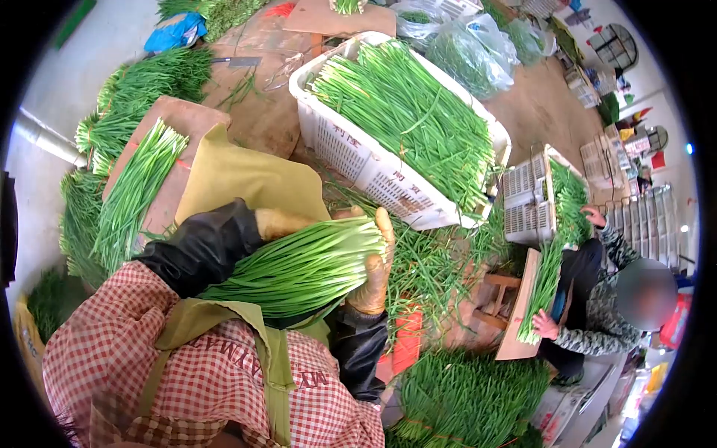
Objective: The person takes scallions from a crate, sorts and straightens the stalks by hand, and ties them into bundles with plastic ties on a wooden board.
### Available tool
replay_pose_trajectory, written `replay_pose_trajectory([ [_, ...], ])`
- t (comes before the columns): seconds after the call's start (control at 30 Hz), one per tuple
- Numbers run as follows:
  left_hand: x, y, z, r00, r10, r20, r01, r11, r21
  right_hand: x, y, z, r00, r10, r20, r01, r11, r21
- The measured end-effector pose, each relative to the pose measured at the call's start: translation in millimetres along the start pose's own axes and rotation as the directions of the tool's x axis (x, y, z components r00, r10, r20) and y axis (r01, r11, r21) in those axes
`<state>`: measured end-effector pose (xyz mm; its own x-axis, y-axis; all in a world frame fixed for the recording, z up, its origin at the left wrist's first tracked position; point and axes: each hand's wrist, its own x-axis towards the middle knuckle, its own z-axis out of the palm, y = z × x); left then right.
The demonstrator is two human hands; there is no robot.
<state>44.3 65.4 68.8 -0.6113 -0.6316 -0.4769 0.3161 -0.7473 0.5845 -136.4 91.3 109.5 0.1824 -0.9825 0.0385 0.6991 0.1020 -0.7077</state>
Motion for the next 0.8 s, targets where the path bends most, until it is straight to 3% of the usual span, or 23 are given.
replay_pose_trajectory([
  [0.1, -21, 30, 18, 0.998, 0.062, -0.029, -0.056, 0.986, 0.157, 1, 5, -9, 0.999, 0.011, -0.031, -0.012, 0.999, -0.043],
  [0.13, -33, 45, 29, 0.995, 0.097, -0.022, -0.087, 0.954, 0.286, 4, 9, -15, 0.999, 0.027, -0.030, -0.028, 0.998, -0.049],
  [0.17, -47, 64, 50, 0.973, 0.187, 0.133, -0.227, 0.691, 0.687, 6, 9, -16, 1.000, 0.008, -0.003, -0.009, 0.999, -0.045],
  [0.2, -31, 57, 42, 0.965, 0.096, 0.245, -0.261, 0.224, 0.939, 8, 11, -15, 1.000, -0.009, 0.024, 0.010, 0.999, -0.040],
  [0.27, -33, 8, 58, 0.859, 0.456, 0.234, -0.237, -0.050, 0.970, 10, 12, -11, 0.997, -0.006, 0.074, 0.009, 0.999, -0.041],
  [0.3, -26, 14, 56, 0.941, 0.296, 0.165, -0.229, 0.195, 0.954, 9, 17, -16, 1.000, 0.013, 0.017, -0.013, 1.000, -0.025],
  [0.33, -24, 18, 54, 0.936, 0.310, 0.167, -0.237, 0.203, 0.950, 11, 20, -22, 0.999, 0.027, -0.043, -0.027, 1.000, -0.008],
  [0.4, -21, 28, 51, 0.988, 0.056, 0.144, -0.153, 0.218, 0.964, 15, 17, -33, 0.989, 0.085, -0.121, -0.091, 0.995, -0.044],
  [0.43, -7, 30, 45, 0.979, -0.103, 0.175, -0.148, 0.232, 0.961, 20, 15, -39, 0.998, 0.058, -0.034, -0.058, 0.998, -0.002],
  [0.47, 5, 30, 42, 0.980, -0.088, 0.177, -0.150, 0.246, 0.958, 28, 9, -46, 0.998, 0.028, 0.054, -0.030, 0.998, 0.049],
  [0.5, 11, 34, 43, 0.930, 0.077, 0.360, -0.362, 0.364, 0.858, 40, -8, -43, 0.990, -0.006, -0.141, -0.028, 0.971, -0.237],
  [0.53, 16, 42, 43, 0.828, 0.250, 0.502, -0.559, 0.430, 0.709, 58, -32, -41, 0.986, -0.136, -0.095, 0.090, 0.920, -0.381],
  [0.57, 15, 58, 46, 0.840, 0.329, 0.432, -0.523, 0.272, 0.808, 75, -68, -40, 0.981, -0.193, -0.022, 0.169, 0.902, -0.396],
  [0.6, 6, 78, 51, 0.831, 0.413, 0.373, -0.452, 0.112, 0.885, 88, -118, -22, 0.947, -0.320, 0.021, 0.271, 0.762, -0.588],
  [0.63, -2, 93, 49, 0.727, 0.580, 0.367, -0.498, 0.078, 0.864, 115, -165, -40, 0.920, -0.379, 0.104, 0.369, 0.743, -0.559],
  [0.67, -11, 107, 50, 0.593, 0.724, 0.353, -0.538, 0.030, 0.843, 125, -205, -15, 0.795, -0.541, 0.274, 0.582, 0.553, -0.597],
  [0.7, -30, 121, 59, 0.652, 0.744, 0.146, -0.495, 0.271, 0.826, 135, -231, 15, 0.685, -0.640, 0.349, 0.699, 0.441, -0.563],
  [0.73, -25, 125, 52, 0.646, 0.756, 0.109, -0.556, 0.368, 0.745, 146, -247, 46, 0.560, -0.716, 0.417, 0.793, 0.318, -0.520],
  [0.8, -13, 134, 37, 0.630, 0.776, 0.034, -0.667, 0.518, 0.535, 145, -218, 121, 0.498, -0.727, 0.473, 0.743, 0.077, -0.664],
])
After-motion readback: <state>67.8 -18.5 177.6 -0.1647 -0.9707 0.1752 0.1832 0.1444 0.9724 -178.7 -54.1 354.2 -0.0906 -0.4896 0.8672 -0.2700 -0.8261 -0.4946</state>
